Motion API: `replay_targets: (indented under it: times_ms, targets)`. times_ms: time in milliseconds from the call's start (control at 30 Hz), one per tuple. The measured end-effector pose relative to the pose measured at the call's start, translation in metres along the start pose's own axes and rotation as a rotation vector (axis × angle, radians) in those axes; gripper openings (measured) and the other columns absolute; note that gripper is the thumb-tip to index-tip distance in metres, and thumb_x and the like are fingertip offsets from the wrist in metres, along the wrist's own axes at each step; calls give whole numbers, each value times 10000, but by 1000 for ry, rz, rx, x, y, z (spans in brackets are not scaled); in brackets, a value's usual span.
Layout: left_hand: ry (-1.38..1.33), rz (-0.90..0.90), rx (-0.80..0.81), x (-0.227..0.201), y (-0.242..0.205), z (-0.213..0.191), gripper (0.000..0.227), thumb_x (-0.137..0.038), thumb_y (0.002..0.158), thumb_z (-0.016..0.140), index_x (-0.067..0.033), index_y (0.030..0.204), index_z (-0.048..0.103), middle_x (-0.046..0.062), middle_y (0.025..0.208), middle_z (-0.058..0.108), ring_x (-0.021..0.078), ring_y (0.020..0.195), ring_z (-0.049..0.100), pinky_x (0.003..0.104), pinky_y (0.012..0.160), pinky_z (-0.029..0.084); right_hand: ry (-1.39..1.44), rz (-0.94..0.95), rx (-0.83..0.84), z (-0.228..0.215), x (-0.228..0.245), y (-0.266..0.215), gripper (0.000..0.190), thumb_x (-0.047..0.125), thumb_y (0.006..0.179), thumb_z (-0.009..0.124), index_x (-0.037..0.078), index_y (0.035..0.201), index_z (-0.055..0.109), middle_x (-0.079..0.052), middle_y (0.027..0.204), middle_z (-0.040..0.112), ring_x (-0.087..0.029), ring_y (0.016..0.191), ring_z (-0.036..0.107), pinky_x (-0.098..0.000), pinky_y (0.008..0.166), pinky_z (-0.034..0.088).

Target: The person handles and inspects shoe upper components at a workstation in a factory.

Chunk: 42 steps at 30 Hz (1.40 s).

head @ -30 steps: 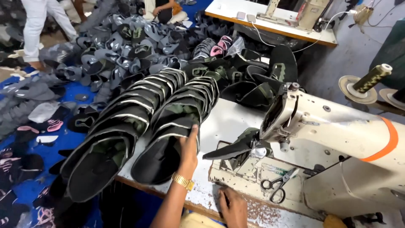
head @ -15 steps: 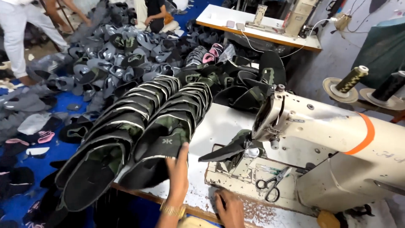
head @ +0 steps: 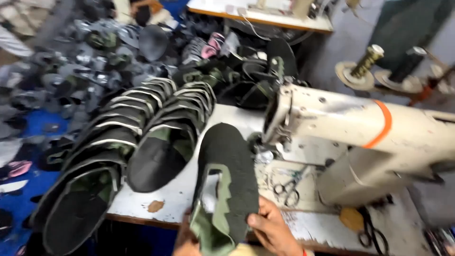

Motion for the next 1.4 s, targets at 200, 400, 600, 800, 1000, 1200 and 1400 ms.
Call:
replay_targets:
  times_ms: [200,400,600,800,1000,1200,1400]
  targets:
    - [879,208,-443,-12,-33,89,919,-151,844,738,-12,1603,239,184,1121,597,238,980,626,367,955,507,-624,108,-155,-8,33,11,310,160,952,697,-43,1187,681,-33,1046,714,-95,948,616,-296,865,509]
    - [1082,-50,-57,-24,43,190,966,-182,858,781,3,1588,176,282,1410,527,346,1260,593,419,1029,467,-428,61,-233,-28,23,26,264,202,1049,559,-28,1088,682,8,972,706,-61,886,603,-247,822,507]
    - [1052,-267,-2,1,112,186,753,-188,909,687,-94,1592,385,167,1359,682,182,1140,681,289,931,540,-560,-49,-438,-82,27,54,251,170,1037,595,-34,947,710,39,841,673,-45,782,551,-246,717,468]
    - [539,-285,98,11,129,158,707,-20,930,645,-38,1580,368,79,1330,639,98,1082,617,250,924,524,-652,-76,-484,-64,37,65,227,150,1004,610,-17,919,737,62,816,688,-17,757,548,-222,693,466]
    - [490,-370,138,1,146,145,697,5,917,646,-35,1570,406,57,1264,662,73,1033,615,233,900,515,-708,-147,-524,-67,28,68,197,140,1000,654,-1,878,718,83,767,608,-8,717,478,-222,631,403]
    - [451,-451,145,-4,150,142,652,-38,929,641,-23,1551,447,70,1302,651,75,1070,616,235,932,506,-702,-174,-577,-64,18,63,252,144,1004,681,24,786,648,103,728,530,-6,688,416,-216,591,356]
    - [428,-471,135,-1,160,135,626,-60,930,644,-28,1532,473,70,1325,650,90,1094,617,262,957,497,-663,-176,-636,-84,19,62,240,179,983,678,21,803,669,60,716,589,-33,677,477,-230,604,386]
Point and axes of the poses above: each hand's wrist, its own y-axis towards the middle knuckle, its own z-axis out of the palm, x = y × z, the point moved 2 cm from there along y, towards the middle knuckle
